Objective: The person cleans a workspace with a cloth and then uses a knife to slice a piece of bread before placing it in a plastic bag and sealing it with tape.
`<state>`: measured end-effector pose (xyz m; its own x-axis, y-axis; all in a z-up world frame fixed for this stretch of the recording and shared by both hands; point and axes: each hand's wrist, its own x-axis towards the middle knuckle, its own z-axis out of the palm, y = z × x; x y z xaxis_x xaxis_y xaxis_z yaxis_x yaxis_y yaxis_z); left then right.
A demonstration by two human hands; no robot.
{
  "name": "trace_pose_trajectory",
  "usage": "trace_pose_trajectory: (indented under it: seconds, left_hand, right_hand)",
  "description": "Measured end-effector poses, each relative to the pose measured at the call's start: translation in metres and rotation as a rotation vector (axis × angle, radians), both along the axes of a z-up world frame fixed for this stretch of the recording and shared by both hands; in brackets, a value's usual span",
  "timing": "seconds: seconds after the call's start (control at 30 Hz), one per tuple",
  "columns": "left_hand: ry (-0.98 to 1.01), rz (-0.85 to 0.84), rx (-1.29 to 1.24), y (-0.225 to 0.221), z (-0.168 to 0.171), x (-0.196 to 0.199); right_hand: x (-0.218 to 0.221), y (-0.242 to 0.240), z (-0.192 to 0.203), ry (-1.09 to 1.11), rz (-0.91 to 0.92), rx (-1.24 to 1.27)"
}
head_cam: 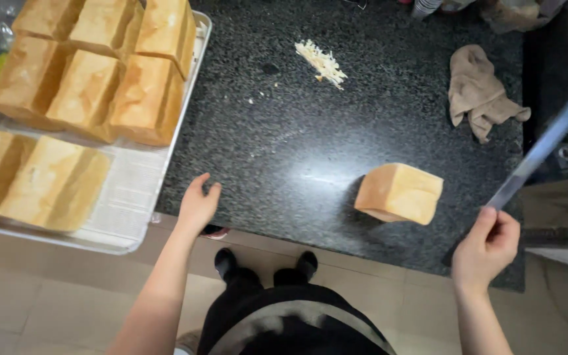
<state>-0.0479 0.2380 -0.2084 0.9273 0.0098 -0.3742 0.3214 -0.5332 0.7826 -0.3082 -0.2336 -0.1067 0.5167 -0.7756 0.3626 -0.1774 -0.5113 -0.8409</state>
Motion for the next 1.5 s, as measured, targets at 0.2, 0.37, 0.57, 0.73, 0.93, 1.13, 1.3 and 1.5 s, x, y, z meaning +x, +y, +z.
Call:
trace_pose_trajectory:
  seconds: [0.2,0.37,0.57,0.73,0.93,1.13,1.3,1.5]
  left_hand:
    - [-0.168,-0.448,0.265,0.036,-0.037,0.045]
    - [-0.148,-0.652,0.461,0.039,-0.028,0.063]
    - [-0.068,-0.913,0.840,0.028,0.012,0.062]
    - [0.068,-0.957,0.817,0.019,0.024,0.075]
    - [0.096,-0.982,0.841,0.014,0.034,0.090]
    - [0.194,-1.074,0.811,0.013,0.060,0.109]
    - [0.213,-1.009,0.678,0.022,0.029,0.117]
    - [0.330,-0.793,0.580,0.011,0.037,0.120]
  right_hand:
    - [0.057,0.192,0.037,0.158,0.258,-0.099]
    - [0.092,0.247,-0.038,0.393,0.177,-0.080]
    - [0.087,0.256,-0.091,0.676,-0.015,-0.123]
    - [0.124,0.299,-0.098,0.766,-0.011,-0.125]
    - [0.203,0.337,-0.102,0.612,0.099,-0.037]
    - [0.212,0.321,-0.082,0.409,0.101,-0.052]
    - [0.164,0.275,-0.042,0.471,0.196,0.072]
    - [0.134,0.257,-0.059,0.538,0.596,-0.180]
